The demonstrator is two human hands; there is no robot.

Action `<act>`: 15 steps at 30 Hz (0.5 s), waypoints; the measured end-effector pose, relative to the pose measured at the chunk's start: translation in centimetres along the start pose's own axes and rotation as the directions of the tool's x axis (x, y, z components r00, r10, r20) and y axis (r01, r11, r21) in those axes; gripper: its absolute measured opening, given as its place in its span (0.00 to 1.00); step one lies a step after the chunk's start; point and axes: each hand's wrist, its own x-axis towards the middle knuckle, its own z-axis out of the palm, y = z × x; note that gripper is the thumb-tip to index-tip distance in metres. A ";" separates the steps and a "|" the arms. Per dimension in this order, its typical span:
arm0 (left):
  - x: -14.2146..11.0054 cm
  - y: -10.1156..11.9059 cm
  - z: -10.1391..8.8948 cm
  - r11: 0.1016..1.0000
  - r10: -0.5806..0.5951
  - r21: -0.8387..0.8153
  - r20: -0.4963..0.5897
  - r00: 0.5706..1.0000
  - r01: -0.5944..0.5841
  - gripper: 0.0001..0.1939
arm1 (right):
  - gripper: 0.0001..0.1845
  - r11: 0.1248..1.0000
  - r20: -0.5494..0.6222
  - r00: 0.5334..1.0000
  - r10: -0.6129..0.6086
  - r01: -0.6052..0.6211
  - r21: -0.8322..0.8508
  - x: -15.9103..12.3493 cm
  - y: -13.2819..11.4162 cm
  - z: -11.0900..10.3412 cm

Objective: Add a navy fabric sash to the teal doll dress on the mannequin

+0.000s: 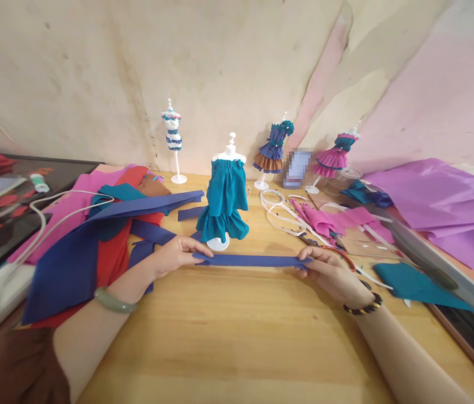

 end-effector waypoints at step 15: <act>-0.2 -0.1 0.0 1.000 0.016 0.007 -0.009 1.000 -0.015 0.11 | 0.14 0.998 -0.015 0.999 0.050 -0.049 0.038 -0.1 -0.1 0.2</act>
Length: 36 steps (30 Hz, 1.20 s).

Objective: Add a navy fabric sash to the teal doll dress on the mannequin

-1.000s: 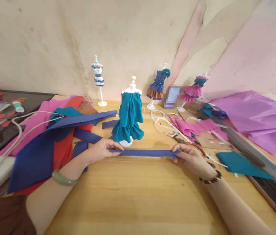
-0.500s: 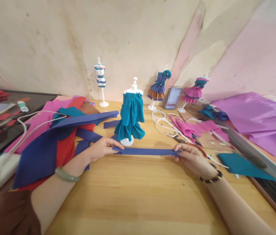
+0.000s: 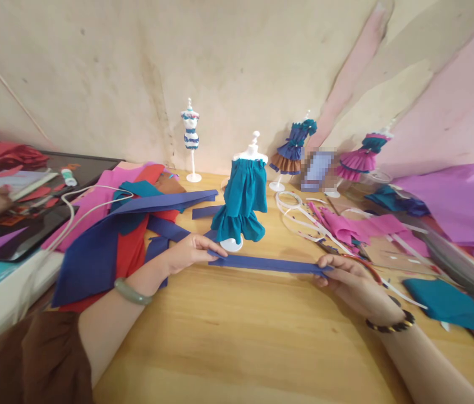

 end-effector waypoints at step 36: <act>0.1 0.1 -0.1 0.997 -0.078 0.026 -0.040 0.996 0.079 0.15 | 0.11 0.998 0.028 0.998 -0.051 0.050 0.024 0.2 -0.1 -0.1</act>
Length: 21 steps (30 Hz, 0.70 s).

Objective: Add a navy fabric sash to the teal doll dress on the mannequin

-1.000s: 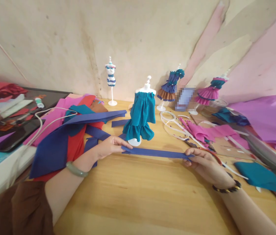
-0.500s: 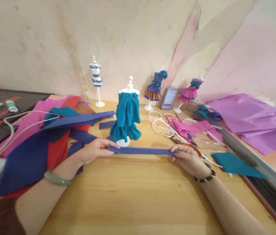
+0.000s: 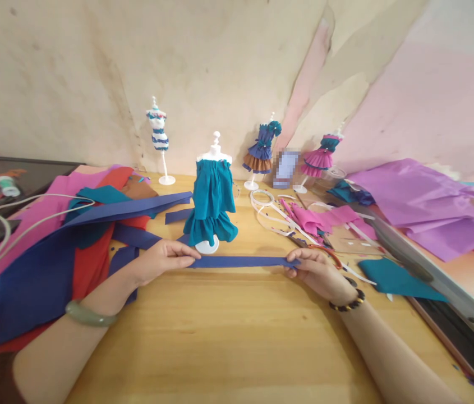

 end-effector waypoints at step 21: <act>-0.3 0.5 0.7 0.973 0.034 0.222 0.131 0.991 -0.063 0.18 | 0.21 0.869 0.022 1.000 -0.011 0.020 -0.494 0.0 0.3 -0.6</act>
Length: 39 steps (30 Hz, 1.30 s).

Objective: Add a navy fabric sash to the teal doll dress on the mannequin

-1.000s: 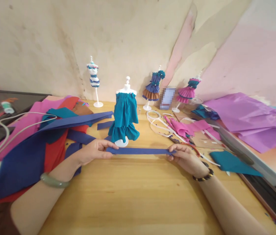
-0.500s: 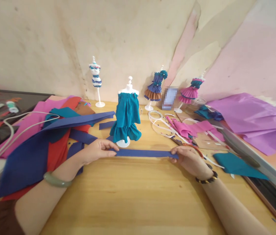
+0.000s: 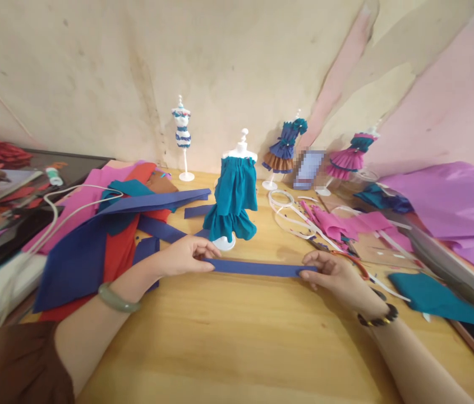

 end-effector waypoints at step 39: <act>-1.7 1.9 0.6 0.781 -0.334 0.501 -0.168 0.927 0.372 0.22 | 0.31 0.223 0.470 0.655 -0.592 0.693 -0.685 -3.1 -3.3 9.3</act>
